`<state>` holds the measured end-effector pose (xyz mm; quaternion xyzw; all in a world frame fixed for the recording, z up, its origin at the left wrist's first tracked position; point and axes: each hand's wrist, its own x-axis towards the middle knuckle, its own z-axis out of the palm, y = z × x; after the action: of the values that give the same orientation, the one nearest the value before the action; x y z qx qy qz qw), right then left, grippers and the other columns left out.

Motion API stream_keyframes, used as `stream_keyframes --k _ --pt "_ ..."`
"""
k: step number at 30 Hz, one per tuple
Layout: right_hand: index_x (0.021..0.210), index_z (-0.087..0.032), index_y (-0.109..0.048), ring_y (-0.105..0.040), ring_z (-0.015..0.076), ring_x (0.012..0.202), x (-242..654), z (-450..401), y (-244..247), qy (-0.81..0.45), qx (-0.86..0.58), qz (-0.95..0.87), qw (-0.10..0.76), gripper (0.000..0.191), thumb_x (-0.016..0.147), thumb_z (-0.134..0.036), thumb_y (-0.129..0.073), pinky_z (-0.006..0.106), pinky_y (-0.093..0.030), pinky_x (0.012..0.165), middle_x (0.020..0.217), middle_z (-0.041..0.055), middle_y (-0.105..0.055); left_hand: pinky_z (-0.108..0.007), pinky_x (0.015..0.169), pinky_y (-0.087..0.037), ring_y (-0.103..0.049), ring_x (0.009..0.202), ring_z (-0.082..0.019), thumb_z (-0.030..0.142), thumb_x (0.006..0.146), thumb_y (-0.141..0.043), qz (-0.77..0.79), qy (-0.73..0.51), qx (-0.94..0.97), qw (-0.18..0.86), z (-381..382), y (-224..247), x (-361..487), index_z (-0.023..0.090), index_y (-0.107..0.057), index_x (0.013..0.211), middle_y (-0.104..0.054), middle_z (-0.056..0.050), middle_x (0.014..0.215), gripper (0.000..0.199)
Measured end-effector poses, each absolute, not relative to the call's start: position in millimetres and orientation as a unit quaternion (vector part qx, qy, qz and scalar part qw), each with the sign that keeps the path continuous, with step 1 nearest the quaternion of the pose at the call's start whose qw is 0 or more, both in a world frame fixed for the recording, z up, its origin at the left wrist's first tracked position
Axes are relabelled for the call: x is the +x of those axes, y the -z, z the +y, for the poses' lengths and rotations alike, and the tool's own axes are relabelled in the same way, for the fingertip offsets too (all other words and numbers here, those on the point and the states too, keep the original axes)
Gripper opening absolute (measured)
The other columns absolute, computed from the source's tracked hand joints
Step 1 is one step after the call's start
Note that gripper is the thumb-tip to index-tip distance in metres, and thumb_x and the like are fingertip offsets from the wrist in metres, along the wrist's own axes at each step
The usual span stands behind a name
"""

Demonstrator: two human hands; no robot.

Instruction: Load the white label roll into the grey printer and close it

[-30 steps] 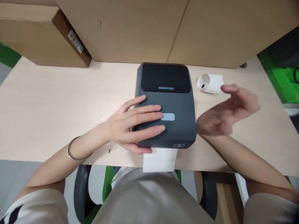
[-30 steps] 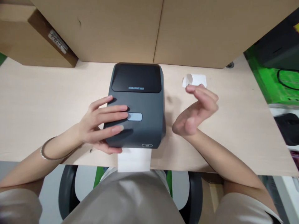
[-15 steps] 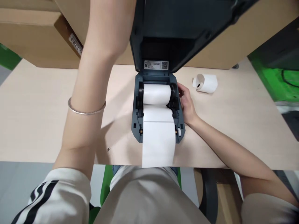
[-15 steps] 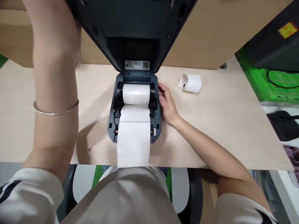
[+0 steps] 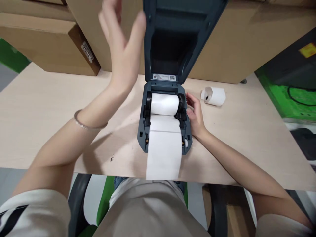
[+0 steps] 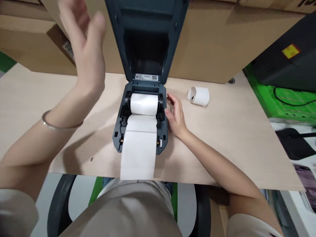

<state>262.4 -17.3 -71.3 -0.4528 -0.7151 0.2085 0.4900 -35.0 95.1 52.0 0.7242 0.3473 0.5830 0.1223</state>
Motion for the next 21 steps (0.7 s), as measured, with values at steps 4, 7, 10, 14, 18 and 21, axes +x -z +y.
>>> stream_keyframes --k 4,7,10,14,18,21 --pt "0.125 -0.023 -0.057 -0.056 0.0277 0.134 257 -26 36 -0.058 -0.459 -0.73 0.503 0.04 0.1 -0.054 -0.049 0.053 -0.04 0.118 0.134 0.0133 -0.063 -0.056 0.131 -0.029 -0.027 0.158 -0.034 0.068 0.092 -0.065 0.466 -0.516 0.649 0.309 0 11 -28 0.034 -0.035 0.142 -0.035 -0.006 0.161 0.068" --pt "0.115 -0.024 -0.062 -0.063 0.0269 0.12 247 -25 -2 0.029 -0.42 -0.823 0.382 0.029 0.101 -0.044 -0.048 0.049 -0.045 0.105 0.121 0.0095 -0.07 -0.063 0.131 -0.026 -0.016 0.163 -0.039 0.061 0.085 -0.073 0.487 -0.457 0.592 0.451 -34 41 -20 0.031 -0.029 0.15 -0.023 -0.009 0.172 0.084" --pt "0.129 -0.019 -0.063 -0.06 0.0303 0.124 231 -17 -31 0.03 -0.388 -0.887 0.248 0.042 0.096 -0.045 -0.056 0.047 -0.043 0.104 0.134 0.0108 -0.066 -0.058 0.131 -0.03 -0.026 0.161 -0.036 0.046 0.086 -0.069 0.455 -0.468 0.565 0.505 -37 48 -13 0.032 -0.034 0.15 -0.033 -0.006 0.17 0.074" --pt "0.136 -0.005 -0.062 -0.06 0.0371 0.118 207 -8 -45 0.04 -0.422 -0.902 0.084 0.064 0.087 -0.047 -0.064 0.05 -0.04 0.103 0.13 0.0203 -0.066 -0.053 0.129 -0.035 -0.043 0.151 -0.034 0.028 0.076 -0.064 0.439 -0.488 0.555 0.512 -31 43 -7 0.025 -0.046 0.144 -0.049 -0.006 0.161 0.07" --pt "0.119 -0.002 -0.068 -0.063 0.0357 0.104 190 -2 -41 0.038 -0.448 -0.893 -0.007 0.056 0.083 -0.045 -0.067 0.049 -0.041 0.099 0.111 0.0207 -0.07 -0.05 0.123 -0.042 -0.051 0.142 -0.034 0.025 0.068 -0.062 0.453 -0.496 0.553 0.493 -31 39 -6 0.02 -0.052 0.14 -0.059 -0.007 0.151 0.073" --pt "0.114 -0.005 -0.069 -0.065 0.0331 0.1 189 4 -33 0.031 -0.434 -0.9 0.027 0.053 0.077 -0.043 -0.071 0.05 -0.043 0.102 0.107 0.0174 -0.071 -0.048 0.12 -0.046 -0.055 0.137 -0.033 0.025 0.067 -0.061 0.46 -0.491 0.56 0.484 -31 38 -6 0.019 -0.054 0.14 -0.064 -0.006 0.146 0.074"
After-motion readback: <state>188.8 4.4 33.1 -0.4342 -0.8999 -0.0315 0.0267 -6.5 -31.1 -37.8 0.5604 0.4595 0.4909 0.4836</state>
